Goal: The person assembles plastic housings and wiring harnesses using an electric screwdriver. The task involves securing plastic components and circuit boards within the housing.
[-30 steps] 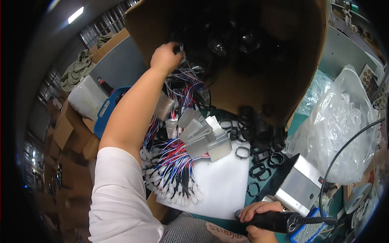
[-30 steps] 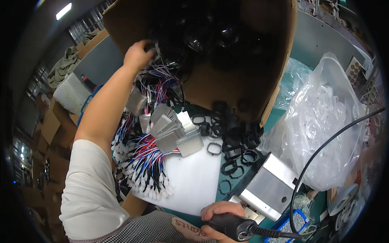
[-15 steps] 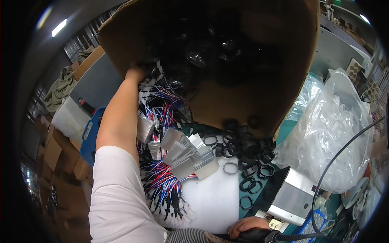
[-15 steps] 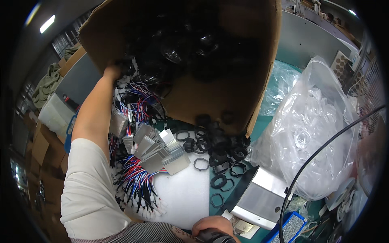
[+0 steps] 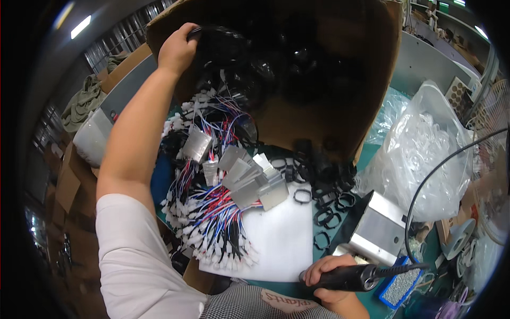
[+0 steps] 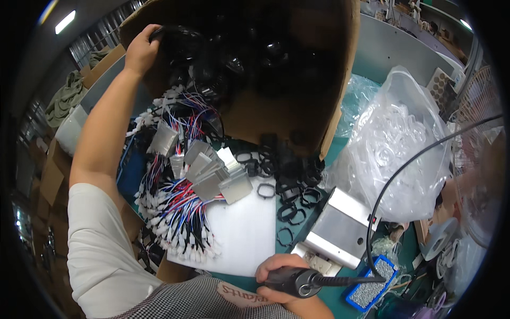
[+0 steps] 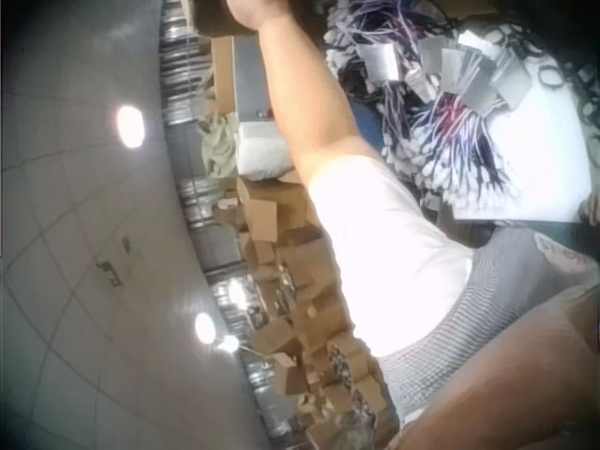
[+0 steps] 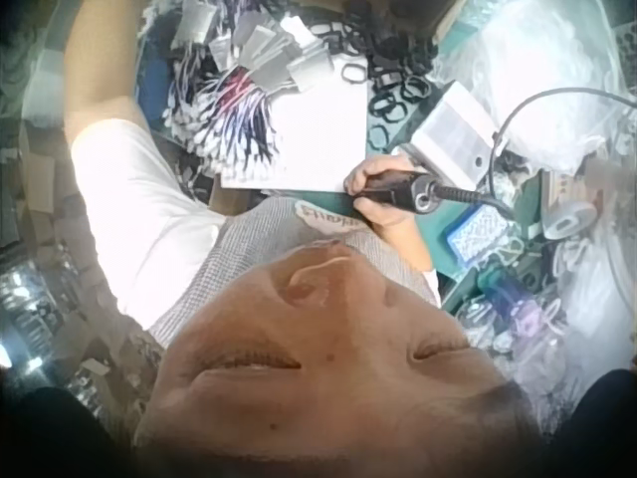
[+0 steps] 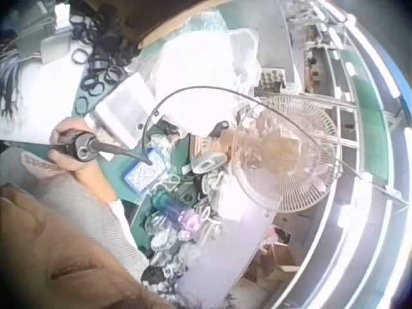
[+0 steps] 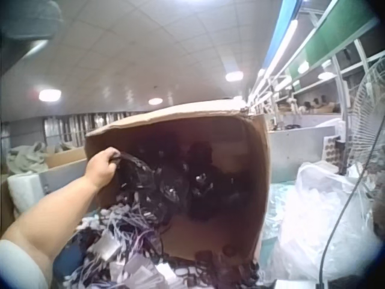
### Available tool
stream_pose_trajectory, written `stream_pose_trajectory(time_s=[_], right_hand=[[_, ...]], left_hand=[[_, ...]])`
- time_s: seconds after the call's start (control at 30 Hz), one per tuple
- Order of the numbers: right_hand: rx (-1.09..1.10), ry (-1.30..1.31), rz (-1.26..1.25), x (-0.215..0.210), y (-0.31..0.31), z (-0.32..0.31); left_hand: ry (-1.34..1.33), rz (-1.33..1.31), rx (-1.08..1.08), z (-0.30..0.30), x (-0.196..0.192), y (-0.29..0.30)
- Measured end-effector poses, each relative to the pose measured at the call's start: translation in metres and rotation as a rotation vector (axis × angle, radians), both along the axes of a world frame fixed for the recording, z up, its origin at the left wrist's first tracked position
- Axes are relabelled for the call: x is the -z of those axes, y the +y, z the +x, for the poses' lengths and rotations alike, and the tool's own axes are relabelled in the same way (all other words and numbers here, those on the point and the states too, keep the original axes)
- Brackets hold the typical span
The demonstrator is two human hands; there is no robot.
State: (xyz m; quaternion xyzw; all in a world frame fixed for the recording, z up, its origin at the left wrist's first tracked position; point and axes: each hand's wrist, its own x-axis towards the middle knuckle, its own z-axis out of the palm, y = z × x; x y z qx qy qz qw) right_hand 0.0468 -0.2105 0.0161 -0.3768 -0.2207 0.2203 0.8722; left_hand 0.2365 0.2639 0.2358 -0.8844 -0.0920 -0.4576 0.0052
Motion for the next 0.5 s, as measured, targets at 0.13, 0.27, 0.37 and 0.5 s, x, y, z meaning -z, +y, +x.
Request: stream_pose_trajectory(time_s=[0.13,0.27,0.37,0.5], right_hand=[[0.120,-0.099,0.169,-0.009,0.004,0.013],[0.138,-0.133,0.362,-0.023,-0.006,0.018],[0.155,-0.158,0.454,-0.026,-0.016,0.027],[0.187,-0.195,0.571,-0.028,-0.027,0.034]], left_hand=[[0.442,-0.158,0.435,-0.033,0.014,-0.086],[0.973,-0.082,0.775,-0.087,0.062,-0.179],[1.251,0.124,0.877,-0.110,0.124,-0.227],[1.496,0.306,0.741,-0.124,0.170,-0.271]])
